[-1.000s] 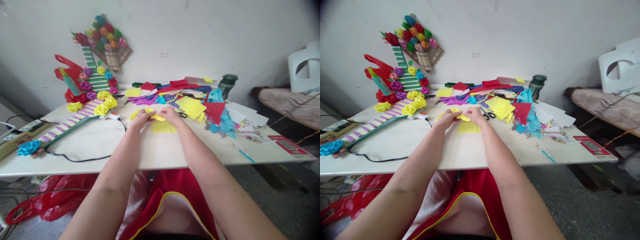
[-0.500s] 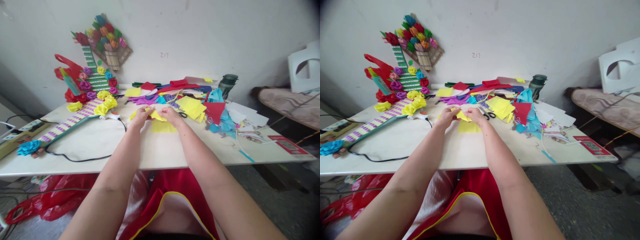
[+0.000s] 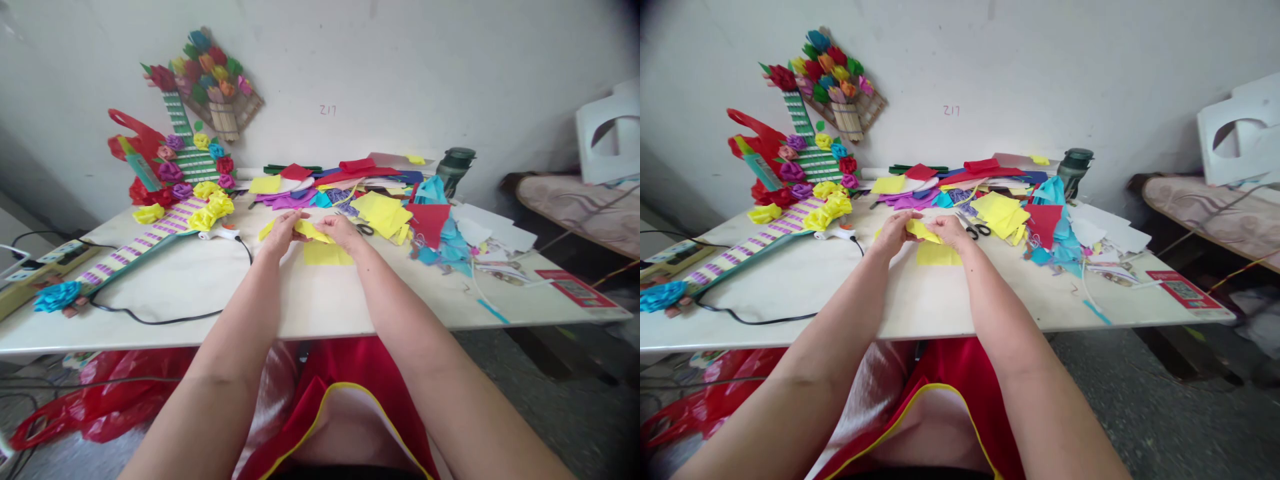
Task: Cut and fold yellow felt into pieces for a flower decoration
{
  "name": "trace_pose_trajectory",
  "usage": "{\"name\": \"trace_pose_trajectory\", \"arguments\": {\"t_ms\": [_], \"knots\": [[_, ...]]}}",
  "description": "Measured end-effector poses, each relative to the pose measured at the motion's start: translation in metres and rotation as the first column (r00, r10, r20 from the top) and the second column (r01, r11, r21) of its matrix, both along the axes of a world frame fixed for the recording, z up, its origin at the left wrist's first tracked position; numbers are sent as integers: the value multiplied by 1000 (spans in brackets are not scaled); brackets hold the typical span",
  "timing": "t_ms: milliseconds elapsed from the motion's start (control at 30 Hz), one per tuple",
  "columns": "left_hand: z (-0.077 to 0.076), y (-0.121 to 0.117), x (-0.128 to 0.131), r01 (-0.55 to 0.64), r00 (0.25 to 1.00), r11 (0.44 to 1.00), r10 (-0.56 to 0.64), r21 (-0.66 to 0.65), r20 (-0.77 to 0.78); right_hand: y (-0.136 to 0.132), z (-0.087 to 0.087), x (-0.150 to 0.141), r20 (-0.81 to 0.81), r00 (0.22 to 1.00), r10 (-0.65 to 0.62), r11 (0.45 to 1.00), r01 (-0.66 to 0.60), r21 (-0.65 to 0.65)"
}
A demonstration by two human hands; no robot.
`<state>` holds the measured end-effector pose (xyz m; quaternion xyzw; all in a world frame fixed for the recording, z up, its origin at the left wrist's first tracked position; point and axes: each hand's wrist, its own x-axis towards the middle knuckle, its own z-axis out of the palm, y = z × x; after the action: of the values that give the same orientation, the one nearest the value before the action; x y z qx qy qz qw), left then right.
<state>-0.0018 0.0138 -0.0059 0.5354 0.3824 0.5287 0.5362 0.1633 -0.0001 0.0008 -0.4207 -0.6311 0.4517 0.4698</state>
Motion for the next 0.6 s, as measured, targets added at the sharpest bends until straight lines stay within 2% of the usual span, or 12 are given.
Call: {"name": "trace_pose_trajectory", "arguments": {"t_ms": [100,200,367,600], "knots": [[1,2,-6,51,998,999,-51,4,43,-3,4,1,-61,998,24,998,-27,-51],[2,1,-10,62,998,996,-63,57,7,-4,5,2,-98,995,37,997,-44,-70],[1,-2,-11,53,998,992,-51,116,-23,-2,3,4,-91,995,28,996,-35,-78],[-3,1,-12,63,997,991,-56,115,-62,0,1,5,-84,996,26,998,-30,-52]]}}
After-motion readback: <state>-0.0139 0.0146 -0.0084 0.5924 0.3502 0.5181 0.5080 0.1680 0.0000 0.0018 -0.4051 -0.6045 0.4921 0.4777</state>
